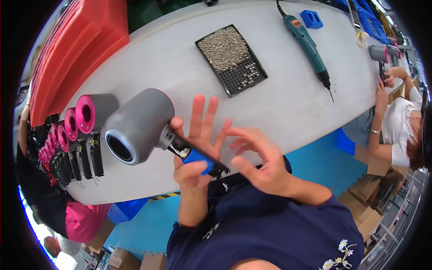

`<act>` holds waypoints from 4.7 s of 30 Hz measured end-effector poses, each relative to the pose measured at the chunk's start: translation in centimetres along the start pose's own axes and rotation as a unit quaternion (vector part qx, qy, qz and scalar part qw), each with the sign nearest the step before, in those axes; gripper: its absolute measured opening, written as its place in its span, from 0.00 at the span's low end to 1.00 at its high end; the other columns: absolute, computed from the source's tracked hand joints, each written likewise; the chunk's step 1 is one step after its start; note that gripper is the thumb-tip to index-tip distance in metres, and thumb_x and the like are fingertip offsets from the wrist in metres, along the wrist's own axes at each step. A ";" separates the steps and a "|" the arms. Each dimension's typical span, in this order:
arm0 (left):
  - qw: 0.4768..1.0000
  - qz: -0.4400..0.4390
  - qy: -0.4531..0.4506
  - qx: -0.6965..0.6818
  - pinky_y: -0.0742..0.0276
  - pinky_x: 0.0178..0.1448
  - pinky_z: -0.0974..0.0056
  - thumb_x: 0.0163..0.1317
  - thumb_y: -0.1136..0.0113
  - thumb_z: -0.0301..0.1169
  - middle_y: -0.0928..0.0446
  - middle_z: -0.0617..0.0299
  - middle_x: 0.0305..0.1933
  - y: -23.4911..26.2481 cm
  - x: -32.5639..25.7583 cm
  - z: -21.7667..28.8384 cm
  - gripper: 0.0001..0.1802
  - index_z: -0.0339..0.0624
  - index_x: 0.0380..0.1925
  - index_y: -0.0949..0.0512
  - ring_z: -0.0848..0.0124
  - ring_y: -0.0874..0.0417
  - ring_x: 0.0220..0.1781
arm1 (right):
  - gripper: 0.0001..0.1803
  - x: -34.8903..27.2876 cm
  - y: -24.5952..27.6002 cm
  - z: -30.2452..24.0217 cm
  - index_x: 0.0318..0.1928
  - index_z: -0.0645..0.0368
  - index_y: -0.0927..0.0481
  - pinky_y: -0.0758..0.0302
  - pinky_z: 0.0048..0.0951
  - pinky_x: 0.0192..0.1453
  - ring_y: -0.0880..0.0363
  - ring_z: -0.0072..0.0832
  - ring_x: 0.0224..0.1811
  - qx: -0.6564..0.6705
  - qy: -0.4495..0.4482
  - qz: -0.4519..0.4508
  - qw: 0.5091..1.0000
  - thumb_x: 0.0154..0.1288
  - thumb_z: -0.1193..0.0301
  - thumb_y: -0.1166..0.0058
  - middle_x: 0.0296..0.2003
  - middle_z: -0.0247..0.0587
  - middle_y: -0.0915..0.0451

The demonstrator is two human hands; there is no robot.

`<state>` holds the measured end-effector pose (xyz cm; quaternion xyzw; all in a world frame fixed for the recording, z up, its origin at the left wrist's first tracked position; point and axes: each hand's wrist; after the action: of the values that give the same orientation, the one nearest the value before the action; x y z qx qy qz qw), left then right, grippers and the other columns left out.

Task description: Assemble internal components and outer housing of handheld hair dryers at a factory workbench.

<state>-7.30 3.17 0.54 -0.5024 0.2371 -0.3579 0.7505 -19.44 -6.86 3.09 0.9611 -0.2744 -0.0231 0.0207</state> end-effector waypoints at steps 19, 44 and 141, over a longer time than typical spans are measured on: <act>0.990 -0.129 0.062 0.006 0.84 0.72 0.32 0.37 0.48 0.25 0.45 0.41 0.72 2.9 -0.6 2.0 0.40 0.40 0.60 0.31 0.41 0.65 0.77 | 0.07 0.9 0.9 0.7 0.37 0.60 0.18 0.25 0.30 0.28 0.21 0.34 0.28 -0.268 0.159 -0.091 0.946 0.58 0.72 0.40 0.31 0.37 0.20; 0.962 -0.231 0.123 -0.078 0.78 0.74 0.38 0.42 0.48 0.24 0.60 0.30 0.73 3.6 -0.7 2.6 0.47 0.33 0.69 0.45 0.33 0.69 0.75 | 0.14 1.7 1.4 1.1 0.49 0.62 0.25 0.32 0.19 0.27 0.27 0.16 0.25 0.216 -0.326 -0.253 0.885 0.66 0.69 0.43 0.32 0.33 0.21; 0.946 -0.012 0.105 -0.306 0.38 0.26 0.71 0.59 0.53 0.24 0.33 0.64 0.23 -1.4 -0.2 0.5 0.02 0.41 0.30 0.35 0.77 0.34 0.19 | 0.13 4.7 1.5 2.8 0.30 0.61 0.22 0.30 0.28 0.29 0.26 0.28 0.24 0.108 0.197 -0.301 0.927 0.62 0.64 0.38 0.23 0.38 0.22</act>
<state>-7.51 3.29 2.04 -0.6708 0.4063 -0.3276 0.5269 -16.44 -10.67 0.19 0.9800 0.0370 0.1917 -0.0375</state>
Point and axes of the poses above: each hand's wrist, its own x-axis towards the middle knuckle, its own y-axis out of the back of the hand, z = x × y
